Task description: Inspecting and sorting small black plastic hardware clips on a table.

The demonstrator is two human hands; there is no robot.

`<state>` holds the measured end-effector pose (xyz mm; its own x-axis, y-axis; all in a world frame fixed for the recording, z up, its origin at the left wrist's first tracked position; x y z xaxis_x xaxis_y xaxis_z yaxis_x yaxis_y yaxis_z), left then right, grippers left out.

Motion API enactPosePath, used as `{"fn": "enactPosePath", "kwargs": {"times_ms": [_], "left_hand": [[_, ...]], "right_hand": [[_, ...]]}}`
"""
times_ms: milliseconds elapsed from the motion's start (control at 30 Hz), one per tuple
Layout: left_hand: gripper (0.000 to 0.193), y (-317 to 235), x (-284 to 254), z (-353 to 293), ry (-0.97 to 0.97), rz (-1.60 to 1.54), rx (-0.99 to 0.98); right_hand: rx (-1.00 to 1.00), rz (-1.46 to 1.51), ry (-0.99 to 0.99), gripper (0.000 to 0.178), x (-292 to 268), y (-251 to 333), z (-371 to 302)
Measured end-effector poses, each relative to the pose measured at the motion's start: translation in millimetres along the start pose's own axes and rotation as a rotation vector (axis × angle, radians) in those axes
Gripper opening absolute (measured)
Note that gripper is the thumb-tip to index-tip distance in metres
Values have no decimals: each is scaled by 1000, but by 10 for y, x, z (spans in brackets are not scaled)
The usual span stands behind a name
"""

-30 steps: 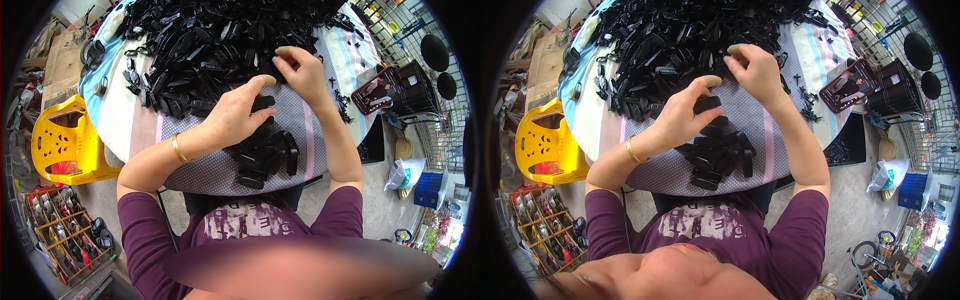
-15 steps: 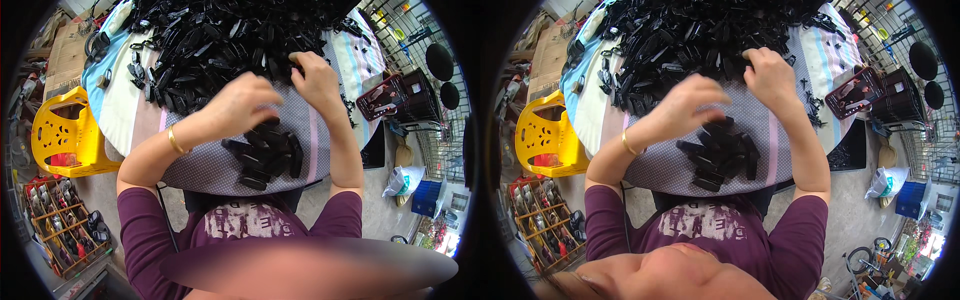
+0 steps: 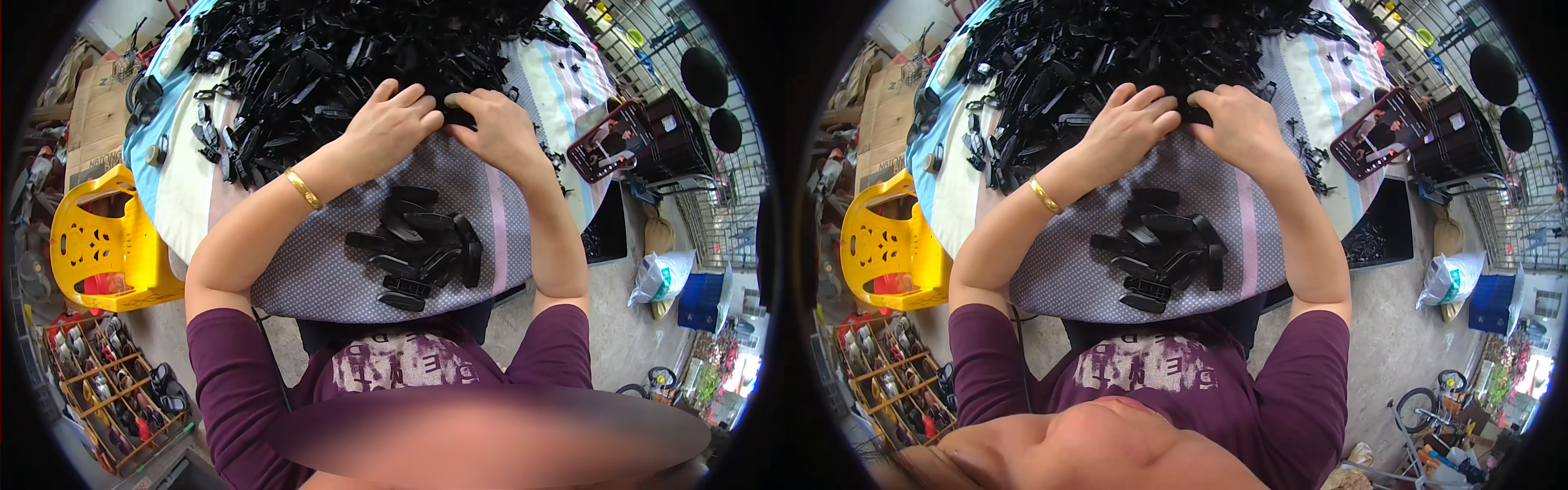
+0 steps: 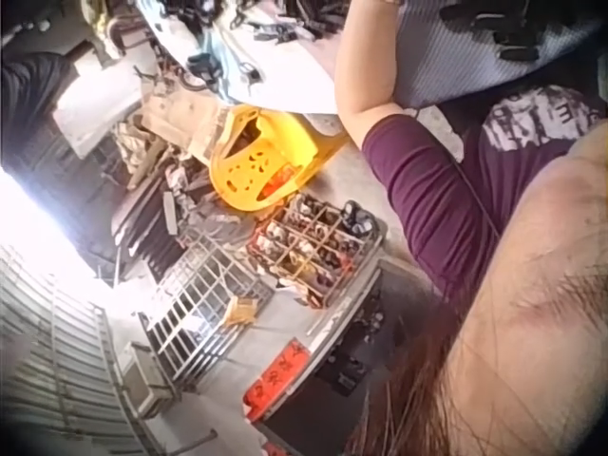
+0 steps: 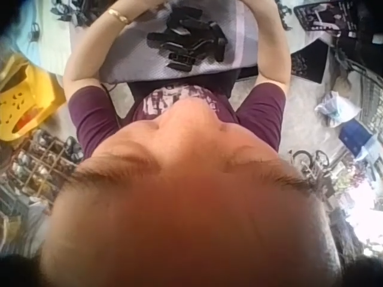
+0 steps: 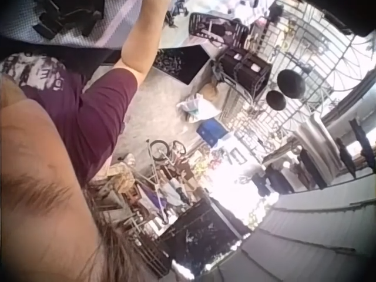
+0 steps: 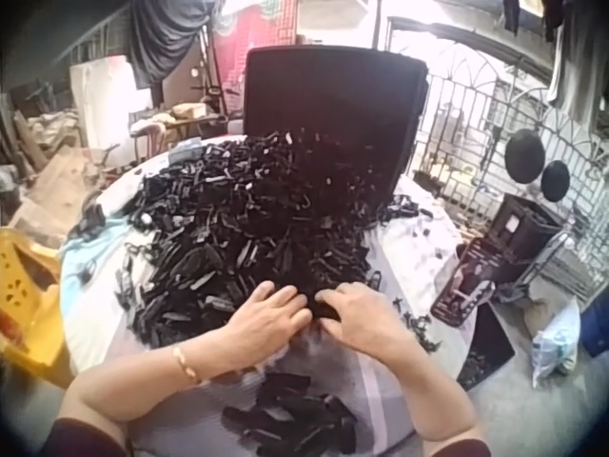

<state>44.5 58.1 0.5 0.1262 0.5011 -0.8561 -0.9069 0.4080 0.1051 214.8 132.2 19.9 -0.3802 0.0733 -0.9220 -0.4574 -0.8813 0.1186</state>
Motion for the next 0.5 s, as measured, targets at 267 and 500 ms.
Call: {"fn": "enactPosePath", "kwargs": {"times_ms": [267,500], "left_hand": [[18,8,-36,17,-104,-136,60],[30,44,-432,-161,-83,-590,-323]], "right_hand": [[92,-22,-130,29,65,-14,35],[204,1010,-288,33,27,140,81]]}}
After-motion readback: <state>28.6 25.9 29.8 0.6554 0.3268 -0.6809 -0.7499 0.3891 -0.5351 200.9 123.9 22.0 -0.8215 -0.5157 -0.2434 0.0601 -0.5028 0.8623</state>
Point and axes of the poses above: each hand's wrist, its own z-axis towards the middle knuckle, its own x-axis out of the palm, y = z × x, the point moved 1 cm from there along z, towards the middle knuckle, and after that the axes turned 6 degrees about -x, right-handed, at the moved point
